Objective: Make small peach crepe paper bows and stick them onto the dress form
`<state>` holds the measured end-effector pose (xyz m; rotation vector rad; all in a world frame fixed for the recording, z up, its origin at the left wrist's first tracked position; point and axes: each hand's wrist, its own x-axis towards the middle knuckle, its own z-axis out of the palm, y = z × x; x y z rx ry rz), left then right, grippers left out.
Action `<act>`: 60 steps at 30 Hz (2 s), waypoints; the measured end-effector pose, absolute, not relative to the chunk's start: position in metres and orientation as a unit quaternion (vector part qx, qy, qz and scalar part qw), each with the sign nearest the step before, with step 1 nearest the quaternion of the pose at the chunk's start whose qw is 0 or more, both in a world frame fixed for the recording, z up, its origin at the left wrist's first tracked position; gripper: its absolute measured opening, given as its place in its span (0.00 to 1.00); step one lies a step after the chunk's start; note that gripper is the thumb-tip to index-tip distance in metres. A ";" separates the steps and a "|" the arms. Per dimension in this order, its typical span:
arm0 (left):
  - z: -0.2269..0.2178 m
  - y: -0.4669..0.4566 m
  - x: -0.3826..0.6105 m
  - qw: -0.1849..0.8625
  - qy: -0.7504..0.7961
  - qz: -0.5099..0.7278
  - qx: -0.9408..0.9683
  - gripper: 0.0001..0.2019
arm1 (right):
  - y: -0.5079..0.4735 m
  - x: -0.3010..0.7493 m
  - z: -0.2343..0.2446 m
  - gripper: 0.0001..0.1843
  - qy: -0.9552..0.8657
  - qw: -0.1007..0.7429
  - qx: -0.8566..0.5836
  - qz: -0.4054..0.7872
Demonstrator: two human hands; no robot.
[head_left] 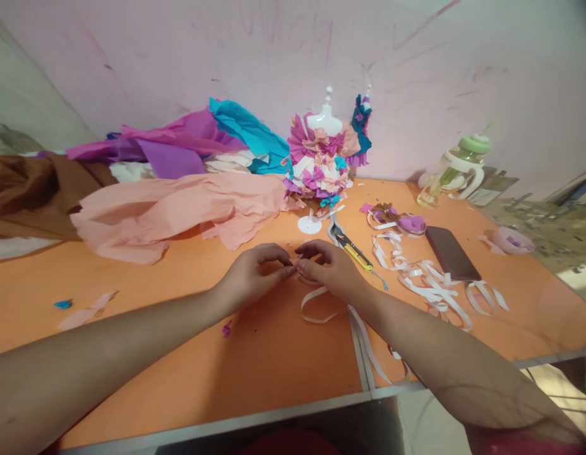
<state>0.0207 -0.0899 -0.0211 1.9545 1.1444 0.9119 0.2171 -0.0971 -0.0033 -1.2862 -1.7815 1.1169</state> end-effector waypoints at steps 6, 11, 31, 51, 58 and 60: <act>-0.023 -0.090 0.022 0.318 0.423 0.324 0.784 0.10 | -0.099 0.218 -0.006 0.07 -0.745 0.320 -0.495 0.313; -0.022 -0.089 0.023 0.333 0.448 0.338 0.758 0.13 | -0.097 0.218 -0.007 0.07 -0.715 0.340 -0.521 0.318; -0.026 -0.087 0.019 0.316 0.421 0.337 0.781 0.13 | -0.096 0.217 -0.010 0.13 -0.719 0.311 -0.509 0.356; -0.018 -0.084 0.020 0.369 0.443 0.341 0.742 0.13 | -0.095 0.219 -0.006 0.20 -0.684 0.325 -0.502 0.419; -0.017 -0.091 0.022 0.337 0.448 0.346 0.752 0.13 | -0.094 0.219 -0.010 0.15 -0.700 0.313 -0.504 0.398; -0.017 -0.089 0.021 0.369 0.450 0.348 0.735 0.15 | -0.092 0.219 -0.011 0.15 -0.680 0.356 -0.505 0.393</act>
